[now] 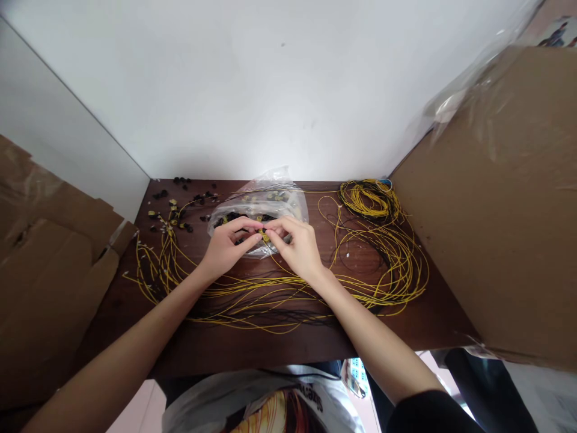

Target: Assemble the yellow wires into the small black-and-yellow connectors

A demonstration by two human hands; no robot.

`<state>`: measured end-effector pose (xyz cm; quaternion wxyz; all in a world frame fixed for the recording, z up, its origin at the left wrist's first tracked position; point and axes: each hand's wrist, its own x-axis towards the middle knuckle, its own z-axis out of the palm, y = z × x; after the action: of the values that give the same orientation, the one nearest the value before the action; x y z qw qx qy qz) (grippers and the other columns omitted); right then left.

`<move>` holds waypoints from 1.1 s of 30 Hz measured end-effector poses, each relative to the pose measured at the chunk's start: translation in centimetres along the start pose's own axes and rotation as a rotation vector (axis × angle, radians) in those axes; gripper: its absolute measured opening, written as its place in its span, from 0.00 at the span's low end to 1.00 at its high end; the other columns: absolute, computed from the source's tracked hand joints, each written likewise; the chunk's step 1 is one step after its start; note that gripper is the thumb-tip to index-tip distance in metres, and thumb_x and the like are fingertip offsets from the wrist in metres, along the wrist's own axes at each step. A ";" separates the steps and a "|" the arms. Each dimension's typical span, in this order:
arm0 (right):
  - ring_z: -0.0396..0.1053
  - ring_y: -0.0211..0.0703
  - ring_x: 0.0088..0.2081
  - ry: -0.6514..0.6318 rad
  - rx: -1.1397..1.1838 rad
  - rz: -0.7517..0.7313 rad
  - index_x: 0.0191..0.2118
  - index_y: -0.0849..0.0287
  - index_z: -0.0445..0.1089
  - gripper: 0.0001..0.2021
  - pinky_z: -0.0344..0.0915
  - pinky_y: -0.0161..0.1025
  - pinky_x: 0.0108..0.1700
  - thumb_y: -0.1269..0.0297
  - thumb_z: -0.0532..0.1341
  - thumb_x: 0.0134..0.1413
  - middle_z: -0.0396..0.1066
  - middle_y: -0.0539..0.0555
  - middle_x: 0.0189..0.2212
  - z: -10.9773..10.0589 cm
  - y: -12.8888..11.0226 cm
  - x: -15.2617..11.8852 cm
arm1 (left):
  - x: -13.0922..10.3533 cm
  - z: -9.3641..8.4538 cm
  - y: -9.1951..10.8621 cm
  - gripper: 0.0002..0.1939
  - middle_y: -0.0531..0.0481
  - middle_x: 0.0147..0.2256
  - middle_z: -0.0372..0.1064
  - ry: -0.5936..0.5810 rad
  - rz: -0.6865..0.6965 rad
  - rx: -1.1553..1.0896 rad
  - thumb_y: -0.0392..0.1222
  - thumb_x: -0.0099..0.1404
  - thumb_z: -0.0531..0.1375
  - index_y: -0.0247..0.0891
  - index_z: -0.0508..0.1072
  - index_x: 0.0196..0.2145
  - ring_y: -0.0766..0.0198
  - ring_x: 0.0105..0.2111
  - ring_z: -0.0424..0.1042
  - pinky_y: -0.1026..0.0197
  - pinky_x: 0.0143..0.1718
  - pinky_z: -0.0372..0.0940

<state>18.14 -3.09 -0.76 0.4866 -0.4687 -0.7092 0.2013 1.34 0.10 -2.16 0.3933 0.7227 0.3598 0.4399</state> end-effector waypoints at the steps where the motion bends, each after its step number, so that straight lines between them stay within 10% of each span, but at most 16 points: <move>1: 0.68 0.37 0.30 0.003 -0.002 0.009 0.34 0.59 0.73 0.05 0.65 0.36 0.35 0.69 0.59 0.53 0.72 0.51 0.29 0.0 0.0 0.0 | 0.0 0.0 0.0 0.09 0.45 0.35 0.71 -0.002 0.003 0.003 0.37 0.58 0.60 0.34 0.74 0.37 0.64 0.35 0.70 0.62 0.36 0.68; 33: 0.68 0.38 0.30 -0.034 0.002 0.033 0.33 0.59 0.72 0.05 0.65 0.37 0.34 0.67 0.59 0.54 0.73 0.51 0.29 0.1 0.2 0.0 | 0.1 -0.2 0.4 0.08 0.50 0.29 0.70 0.015 0.040 0.065 0.36 0.57 0.61 0.37 0.78 0.36 0.67 0.28 0.67 0.65 0.29 0.62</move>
<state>18.17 -2.98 -0.97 0.4718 -0.4764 -0.7092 0.2179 1.25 0.02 -1.73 0.3582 0.7388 0.3624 0.4411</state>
